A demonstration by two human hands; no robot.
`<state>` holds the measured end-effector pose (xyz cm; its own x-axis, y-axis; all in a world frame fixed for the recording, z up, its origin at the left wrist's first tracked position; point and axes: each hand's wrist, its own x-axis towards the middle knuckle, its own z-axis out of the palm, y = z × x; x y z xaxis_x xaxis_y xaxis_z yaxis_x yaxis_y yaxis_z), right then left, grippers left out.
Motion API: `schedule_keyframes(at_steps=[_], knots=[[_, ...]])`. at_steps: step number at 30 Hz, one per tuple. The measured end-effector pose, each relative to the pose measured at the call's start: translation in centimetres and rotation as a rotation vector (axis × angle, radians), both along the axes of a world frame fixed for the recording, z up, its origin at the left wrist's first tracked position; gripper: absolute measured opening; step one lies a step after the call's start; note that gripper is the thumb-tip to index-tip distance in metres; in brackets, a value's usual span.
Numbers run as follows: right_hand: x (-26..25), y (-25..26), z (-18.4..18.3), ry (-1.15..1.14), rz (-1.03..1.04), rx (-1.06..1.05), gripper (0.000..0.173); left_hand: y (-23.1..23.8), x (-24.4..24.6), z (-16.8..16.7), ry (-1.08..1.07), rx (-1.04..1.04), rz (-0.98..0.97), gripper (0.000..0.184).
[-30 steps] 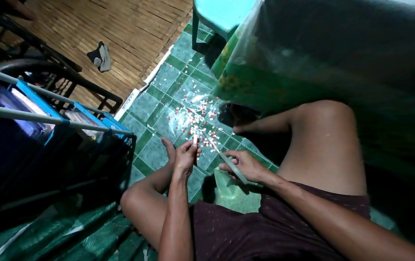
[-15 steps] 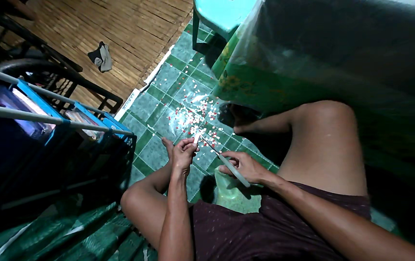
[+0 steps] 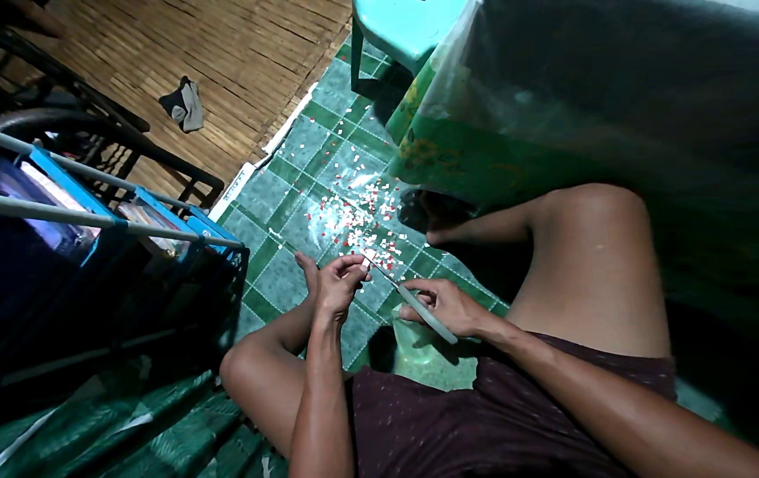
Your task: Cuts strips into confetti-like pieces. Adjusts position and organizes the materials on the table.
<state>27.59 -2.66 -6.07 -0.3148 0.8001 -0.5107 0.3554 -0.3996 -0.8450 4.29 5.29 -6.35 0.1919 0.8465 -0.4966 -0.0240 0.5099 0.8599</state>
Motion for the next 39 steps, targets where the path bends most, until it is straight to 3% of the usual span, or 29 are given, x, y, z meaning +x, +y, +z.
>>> schedule_keyframes(at_steps=[19, 39], knots=[[0.06, 0.1, 0.65, -0.008, -0.067, 0.022, 0.065, -0.03, -0.15, -0.05, -0.023, 0.002, 0.015, 0.019], [-0.14, -0.17, -0.18, -0.011, 0.056, 0.082, 0.072, -0.01, -0.15, 0.0, -0.087, -0.012, 0.073, 0.031]])
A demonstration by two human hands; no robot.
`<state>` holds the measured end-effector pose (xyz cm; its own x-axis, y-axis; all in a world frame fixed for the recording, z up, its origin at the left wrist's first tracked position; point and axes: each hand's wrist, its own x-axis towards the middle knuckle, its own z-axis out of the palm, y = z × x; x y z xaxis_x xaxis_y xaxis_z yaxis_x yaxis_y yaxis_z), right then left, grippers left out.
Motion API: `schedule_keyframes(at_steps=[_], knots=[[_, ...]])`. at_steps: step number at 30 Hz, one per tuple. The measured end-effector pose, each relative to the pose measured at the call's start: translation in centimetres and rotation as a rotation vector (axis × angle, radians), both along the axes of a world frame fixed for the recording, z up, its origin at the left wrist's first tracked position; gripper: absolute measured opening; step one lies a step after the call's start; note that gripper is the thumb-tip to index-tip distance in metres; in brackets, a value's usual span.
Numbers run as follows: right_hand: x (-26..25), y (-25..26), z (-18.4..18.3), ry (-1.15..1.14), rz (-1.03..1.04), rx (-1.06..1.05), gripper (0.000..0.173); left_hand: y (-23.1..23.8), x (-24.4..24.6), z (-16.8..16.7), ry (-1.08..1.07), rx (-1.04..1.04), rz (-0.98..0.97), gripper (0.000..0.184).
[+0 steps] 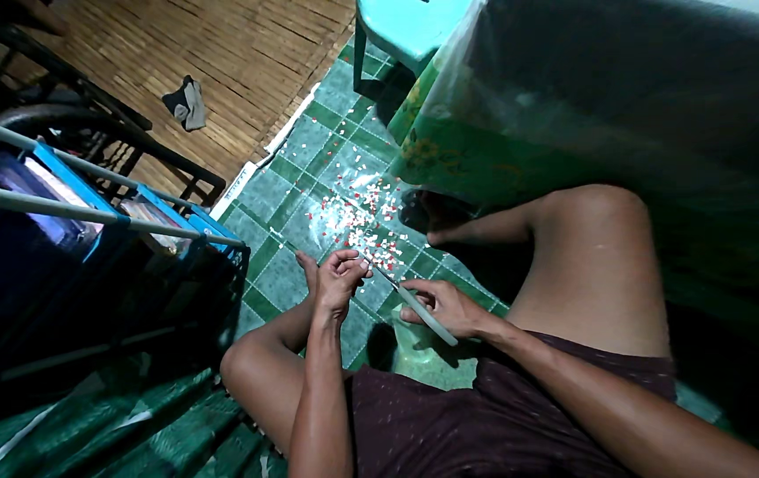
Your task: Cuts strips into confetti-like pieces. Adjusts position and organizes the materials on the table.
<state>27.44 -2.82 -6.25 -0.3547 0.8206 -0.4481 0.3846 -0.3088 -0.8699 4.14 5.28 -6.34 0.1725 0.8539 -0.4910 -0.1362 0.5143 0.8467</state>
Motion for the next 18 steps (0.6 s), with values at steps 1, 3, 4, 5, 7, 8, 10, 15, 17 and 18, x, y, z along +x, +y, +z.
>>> schedule_keyframes(at_steps=[1, 3, 4, 5, 7, 8, 10, 15, 17, 18], knots=[[-0.01, -0.02, -0.04, 0.005, -0.003, 0.002, 0.072, -0.01, 0.02, 0.01, -0.002, 0.0, -0.006, 0.031], [-0.06, -0.07, -0.09, 0.017, -0.013, -0.003, 0.07, -0.05, 0.0, -0.04, -0.005, 0.003, -0.014, 0.031], [-0.08, -0.08, -0.05, 0.021, -0.018, -0.004, 0.069, -0.06, -0.01, -0.07, -0.006, 0.003, -0.015, 0.031], [-0.11, -0.07, 0.0, 0.024, -0.021, -0.003, 0.068, -0.06, 0.0, -0.07, -0.009, 0.003, -0.012, 0.031], [-0.13, -0.08, 0.12, 0.024, -0.023, 0.003, 0.067, -0.05, 0.06, 0.01, -0.014, -0.002, -0.006, 0.03], [-0.14, -0.09, 0.17, 0.021, -0.026, 0.003, 0.067, -0.06, 0.1, 0.06, -0.015, -0.004, -0.004, 0.03], [-0.19, -0.11, 0.34, 0.015, -0.049, -0.007, 0.067, -0.05, 0.14, 0.1, -0.017, -0.005, -0.008, 0.03], [0.04, 0.12, 0.49, 0.014, -0.137, -0.016, 0.067, 0.01, -0.11, 0.05, 0.024, -0.008, -0.058, 0.019], [0.22, 0.21, 0.56, 0.005, -0.153, -0.006, 0.069, 0.05, -0.12, 0.14, 0.051, -0.024, -0.078, 0.015], [0.27, 0.26, 0.66, 0.005, -0.155, -0.006, 0.069, 0.05, -0.11, 0.23, 0.061, -0.032, -0.085, 0.014]])
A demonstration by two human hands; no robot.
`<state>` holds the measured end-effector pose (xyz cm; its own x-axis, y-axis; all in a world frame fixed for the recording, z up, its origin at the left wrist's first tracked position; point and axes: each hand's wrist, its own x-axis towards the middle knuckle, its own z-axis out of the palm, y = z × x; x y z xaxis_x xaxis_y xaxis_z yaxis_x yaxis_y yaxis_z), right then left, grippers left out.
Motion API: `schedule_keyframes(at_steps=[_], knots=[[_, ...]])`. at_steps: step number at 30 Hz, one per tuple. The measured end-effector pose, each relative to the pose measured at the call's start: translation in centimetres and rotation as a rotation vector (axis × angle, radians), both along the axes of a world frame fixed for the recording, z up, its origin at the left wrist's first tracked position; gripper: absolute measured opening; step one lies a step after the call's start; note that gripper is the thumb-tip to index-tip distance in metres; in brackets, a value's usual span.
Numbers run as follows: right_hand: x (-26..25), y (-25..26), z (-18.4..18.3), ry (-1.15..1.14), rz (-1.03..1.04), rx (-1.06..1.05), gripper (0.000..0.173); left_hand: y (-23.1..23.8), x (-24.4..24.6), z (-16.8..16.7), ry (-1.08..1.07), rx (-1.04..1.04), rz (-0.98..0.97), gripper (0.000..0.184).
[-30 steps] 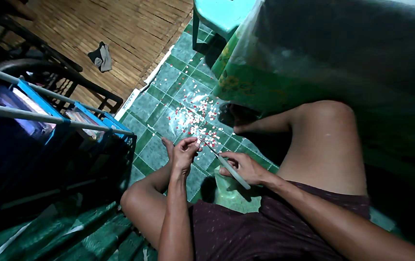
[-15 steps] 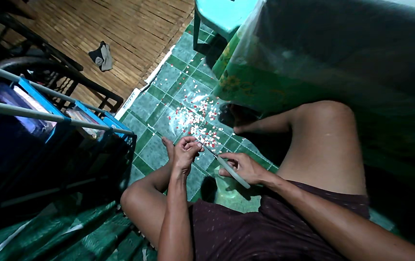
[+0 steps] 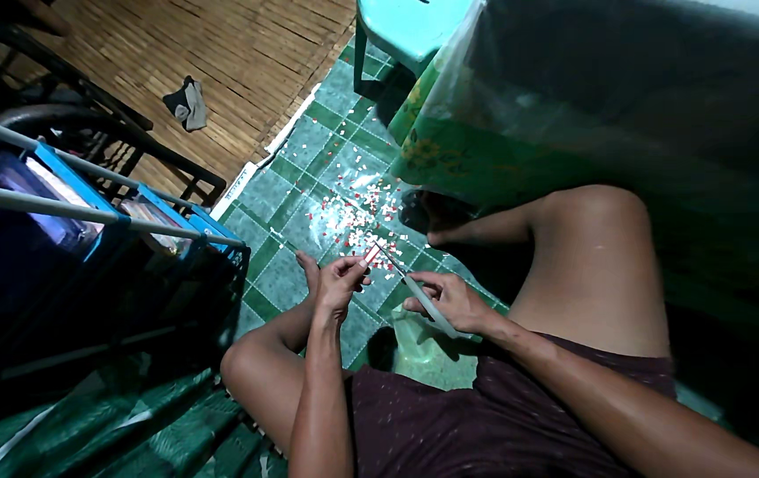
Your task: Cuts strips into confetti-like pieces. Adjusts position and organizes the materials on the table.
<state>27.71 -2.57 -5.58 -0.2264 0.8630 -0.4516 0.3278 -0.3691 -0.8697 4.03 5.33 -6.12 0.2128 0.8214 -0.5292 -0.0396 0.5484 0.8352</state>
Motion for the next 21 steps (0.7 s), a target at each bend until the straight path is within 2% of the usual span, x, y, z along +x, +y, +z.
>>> schedule_keyframes(at_steps=[6, 10, 15, 21], knots=[[-0.16, -0.08, 0.06, 0.001, -0.012, -0.003, 0.069, -0.07, -0.02, 0.1, 0.005, 0.006, 0.005, 0.012], [-0.16, -0.12, 0.13, 0.03, -0.04, -0.014, 0.061, -0.06, 0.01, 0.23, 0.002, 0.016, 0.015, 0.013], [-0.08, 0.1, 0.35, 0.056, -0.015, -0.087, 0.061, -0.01, 0.15, 0.33, -0.007, -0.006, 0.068, 0.012], [-0.35, -0.19, -0.15, 0.101, 0.054, -0.05, 0.068, 0.03, 0.1, 0.18, -0.004, -0.013, 0.138, 0.012]])
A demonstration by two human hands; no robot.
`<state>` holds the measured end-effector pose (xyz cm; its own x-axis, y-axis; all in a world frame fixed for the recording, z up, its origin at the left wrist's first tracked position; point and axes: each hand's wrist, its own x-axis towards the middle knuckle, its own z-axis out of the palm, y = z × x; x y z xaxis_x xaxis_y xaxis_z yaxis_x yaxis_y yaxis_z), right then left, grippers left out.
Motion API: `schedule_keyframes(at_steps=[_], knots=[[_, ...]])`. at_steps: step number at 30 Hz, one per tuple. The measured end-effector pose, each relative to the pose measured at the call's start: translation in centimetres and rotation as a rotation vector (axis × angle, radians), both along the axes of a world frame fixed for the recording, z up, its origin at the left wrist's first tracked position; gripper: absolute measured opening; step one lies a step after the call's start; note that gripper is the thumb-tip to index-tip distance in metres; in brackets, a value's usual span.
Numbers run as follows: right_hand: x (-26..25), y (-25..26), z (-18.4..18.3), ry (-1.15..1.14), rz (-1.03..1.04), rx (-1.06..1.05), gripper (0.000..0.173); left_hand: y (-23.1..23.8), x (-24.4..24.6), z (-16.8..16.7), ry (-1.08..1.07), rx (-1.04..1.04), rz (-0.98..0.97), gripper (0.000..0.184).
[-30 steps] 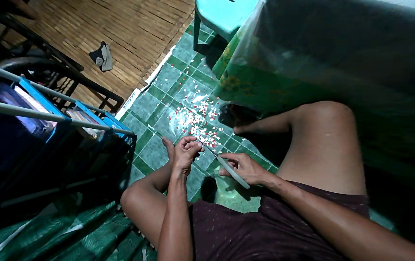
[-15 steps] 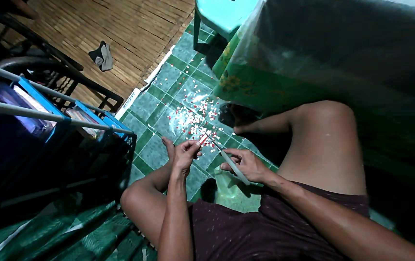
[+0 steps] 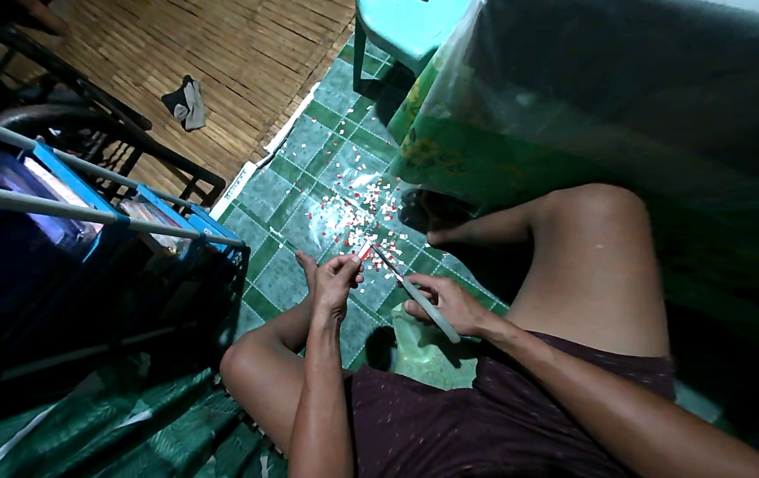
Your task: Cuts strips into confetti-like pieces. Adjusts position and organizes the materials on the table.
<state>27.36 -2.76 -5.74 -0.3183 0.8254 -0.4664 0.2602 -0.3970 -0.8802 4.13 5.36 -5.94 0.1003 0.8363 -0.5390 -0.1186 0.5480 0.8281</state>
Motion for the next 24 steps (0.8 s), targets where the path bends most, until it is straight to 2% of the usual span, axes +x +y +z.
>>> schedule_keyframes(at_steps=[5, 10, 19, 24], knots=[[0.08, -0.05, -0.27, 0.015, 0.009, 0.017, 0.07, 0.03, 0.02, -0.03, -0.012, 0.002, 0.0, 0.01], [0.11, -0.03, -0.07, 0.028, 0.0, 0.005, 0.068, -0.13, 0.04, -0.12, -0.017, 0.025, -0.079, 0.011], [0.02, -0.1, 0.13, 0.02, -0.035, -0.008, 0.062, -0.19, 0.15, 0.11, -0.022, 0.022, -0.091, 0.01], [0.07, -0.16, 0.4, -0.029, -0.048, 0.059, 0.061, -0.25, 0.15, 0.18, -0.029, 0.023, -0.089, 0.01]])
